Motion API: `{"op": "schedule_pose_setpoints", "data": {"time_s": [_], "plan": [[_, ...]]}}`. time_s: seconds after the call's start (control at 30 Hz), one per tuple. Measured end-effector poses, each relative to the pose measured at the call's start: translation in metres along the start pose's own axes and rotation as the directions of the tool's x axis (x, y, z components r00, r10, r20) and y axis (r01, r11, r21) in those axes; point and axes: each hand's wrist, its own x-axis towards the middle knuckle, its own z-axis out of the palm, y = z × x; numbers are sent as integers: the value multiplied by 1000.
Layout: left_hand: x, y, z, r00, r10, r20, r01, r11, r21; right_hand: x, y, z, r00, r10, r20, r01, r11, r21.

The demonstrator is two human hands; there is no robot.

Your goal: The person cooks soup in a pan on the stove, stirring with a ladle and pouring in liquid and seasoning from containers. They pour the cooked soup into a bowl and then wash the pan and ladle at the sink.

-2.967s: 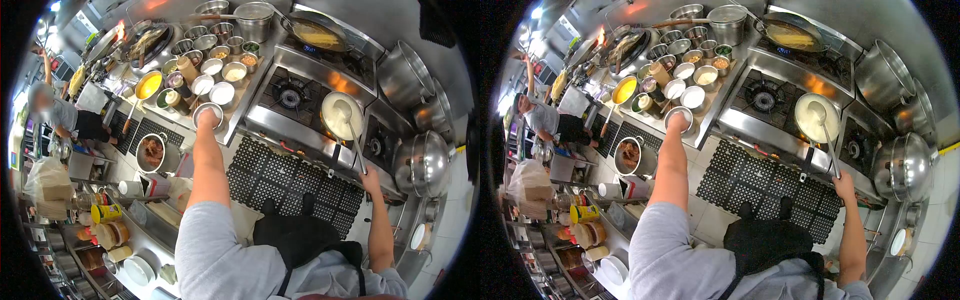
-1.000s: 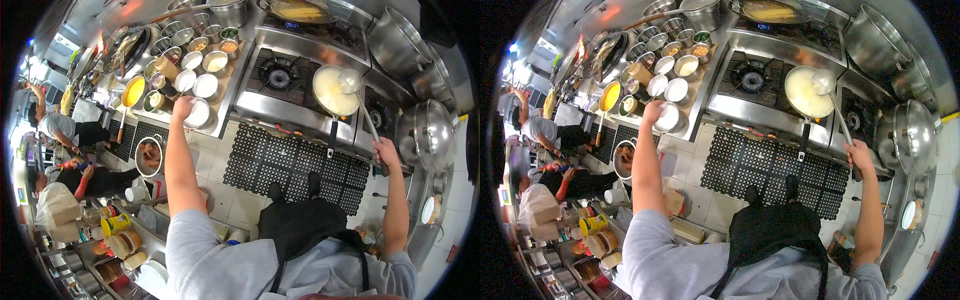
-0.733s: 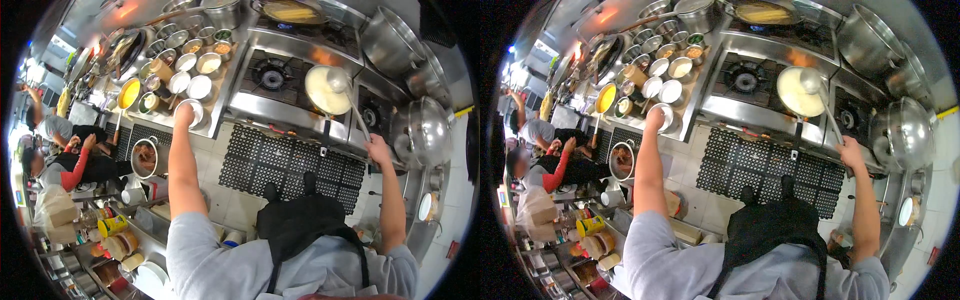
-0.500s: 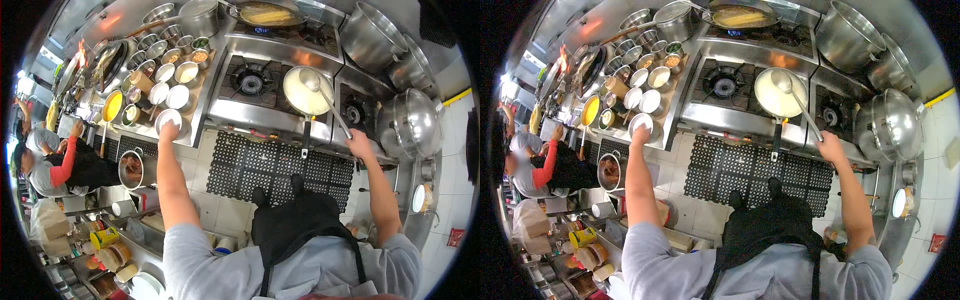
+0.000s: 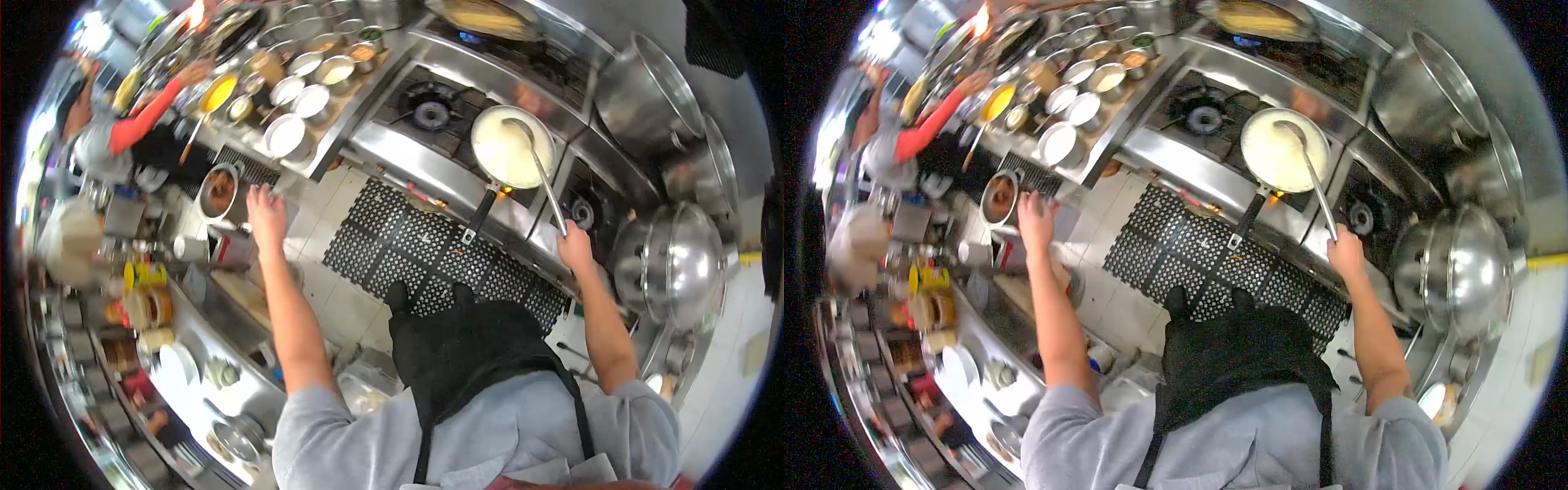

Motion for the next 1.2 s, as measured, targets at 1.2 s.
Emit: {"op": "schedule_pose_setpoints", "data": {"time_s": [1.2], "plan": [[-284, 120, -77, 644, -656, -394, 574, 754, -318, 34, 47, -2, 880, 19, 475, -321, 761, 565]]}}
